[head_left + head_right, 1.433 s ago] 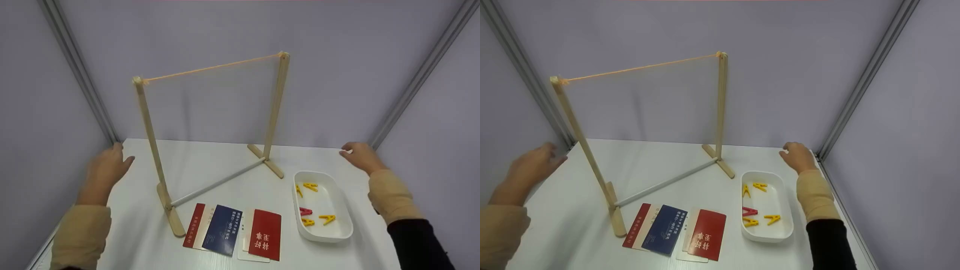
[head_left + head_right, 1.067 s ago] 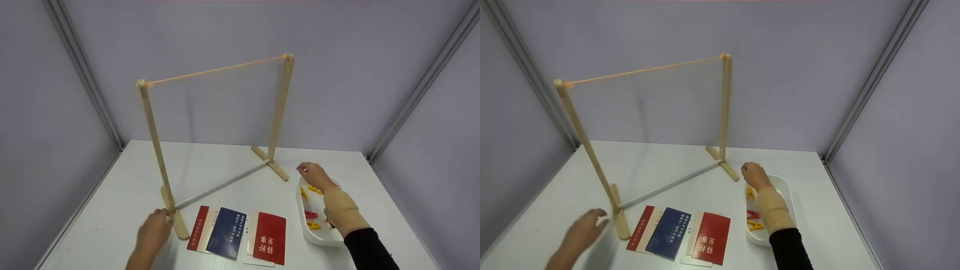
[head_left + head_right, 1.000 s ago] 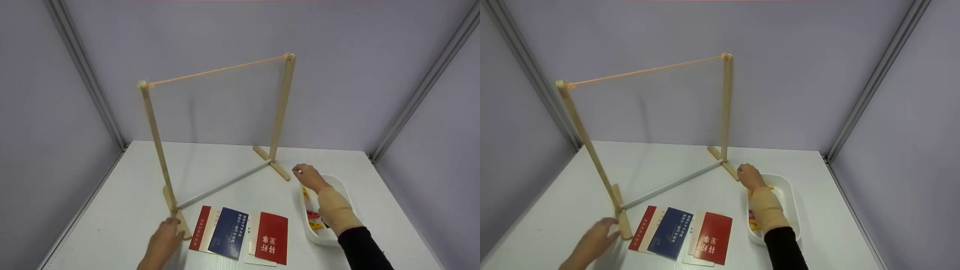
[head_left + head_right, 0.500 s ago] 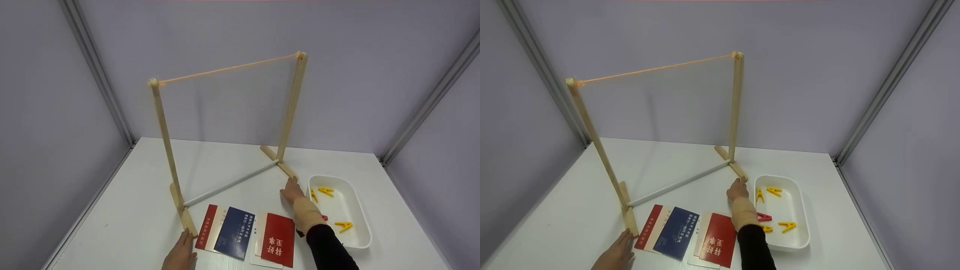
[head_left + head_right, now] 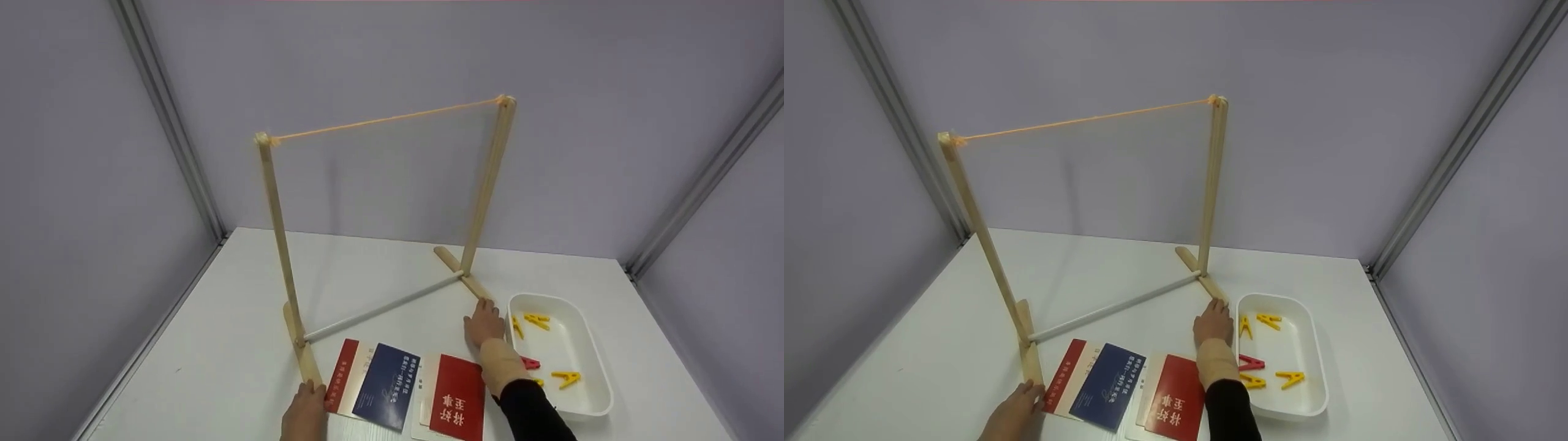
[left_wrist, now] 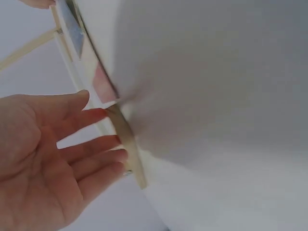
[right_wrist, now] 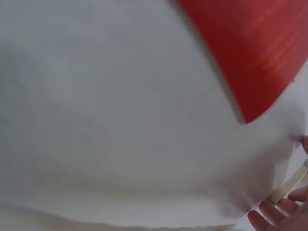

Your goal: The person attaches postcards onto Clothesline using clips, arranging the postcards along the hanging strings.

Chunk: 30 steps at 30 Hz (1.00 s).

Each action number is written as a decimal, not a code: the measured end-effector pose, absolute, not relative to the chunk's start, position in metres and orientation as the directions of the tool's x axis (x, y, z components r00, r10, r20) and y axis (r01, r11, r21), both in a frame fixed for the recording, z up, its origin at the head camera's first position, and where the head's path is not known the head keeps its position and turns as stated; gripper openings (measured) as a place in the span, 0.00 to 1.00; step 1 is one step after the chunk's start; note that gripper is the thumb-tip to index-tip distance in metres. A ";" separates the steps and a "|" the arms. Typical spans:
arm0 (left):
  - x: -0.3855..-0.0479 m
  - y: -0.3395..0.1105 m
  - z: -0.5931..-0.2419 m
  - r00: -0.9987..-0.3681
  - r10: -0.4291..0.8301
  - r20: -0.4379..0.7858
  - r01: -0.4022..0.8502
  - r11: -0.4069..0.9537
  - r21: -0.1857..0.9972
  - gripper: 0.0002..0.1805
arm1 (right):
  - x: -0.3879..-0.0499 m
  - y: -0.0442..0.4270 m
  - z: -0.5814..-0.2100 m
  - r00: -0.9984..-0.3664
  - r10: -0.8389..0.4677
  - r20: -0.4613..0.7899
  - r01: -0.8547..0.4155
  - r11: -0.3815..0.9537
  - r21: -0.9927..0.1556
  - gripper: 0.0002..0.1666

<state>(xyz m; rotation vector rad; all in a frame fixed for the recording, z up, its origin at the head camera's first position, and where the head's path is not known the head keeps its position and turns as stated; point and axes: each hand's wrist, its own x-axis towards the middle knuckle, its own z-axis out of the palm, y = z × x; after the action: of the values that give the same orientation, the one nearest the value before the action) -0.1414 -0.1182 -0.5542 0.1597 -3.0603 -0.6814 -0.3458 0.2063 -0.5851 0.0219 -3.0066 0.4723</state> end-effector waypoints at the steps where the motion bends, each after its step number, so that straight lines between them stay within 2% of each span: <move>1: -0.144 -0.117 -0.552 -0.994 -0.109 0.006 -0.096 0.903 0.418 0.13 | -0.346 0.206 -0.587 -0.993 0.009 0.121 -0.027 0.955 -0.295 0.34; 5: -0.155 -0.111 -0.552 -0.980 -0.131 0.150 -0.072 0.936 0.344 0.08 | -0.346 0.205 -0.587 -0.977 0.006 0.211 -0.033 0.983 -0.181 0.28; 8: -0.163 -0.104 -0.556 -0.948 -0.153 0.279 -0.078 0.962 0.261 0.05 | -0.345 0.205 -0.585 -0.960 -0.027 0.278 -0.050 0.996 -0.077 0.19; 11: -0.169 -0.098 -0.561 -0.920 -0.178 0.350 -0.104 0.970 0.222 0.03 | -0.341 0.206 -0.584 -0.938 -0.049 0.344 -0.064 0.997 -0.033 0.12; 17: -0.172 -0.096 -0.563 -0.924 -0.179 0.338 -0.129 0.978 0.165 0.04 | -0.331 0.209 -0.586 -0.896 -0.014 0.444 -0.040 0.998 -0.049 0.07; 21: -0.177 -0.098 -0.561 -0.934 -0.162 0.317 -0.140 0.986 0.091 0.03 | -0.325 0.209 -0.588 -0.892 -0.023 0.452 0.006 0.998 0.063 0.06; 26: -0.182 -0.101 -0.559 -0.942 -0.132 0.308 -0.170 0.980 -0.101 0.05 | -0.321 0.210 -0.588 -0.891 -0.033 0.453 0.042 0.987 0.154 0.05; 30: -0.186 -0.106 -0.557 -0.945 -0.143 0.295 -0.167 0.984 -0.057 0.03 | -0.318 0.210 -0.588 -0.901 -0.049 0.431 0.049 0.976 0.212 0.05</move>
<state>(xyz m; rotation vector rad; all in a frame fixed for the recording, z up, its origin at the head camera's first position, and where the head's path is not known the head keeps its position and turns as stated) -0.1856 -0.1064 -0.5568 0.2264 -2.8363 0.1163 -0.3176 0.2104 -0.5883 -0.0001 -2.6759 -0.3021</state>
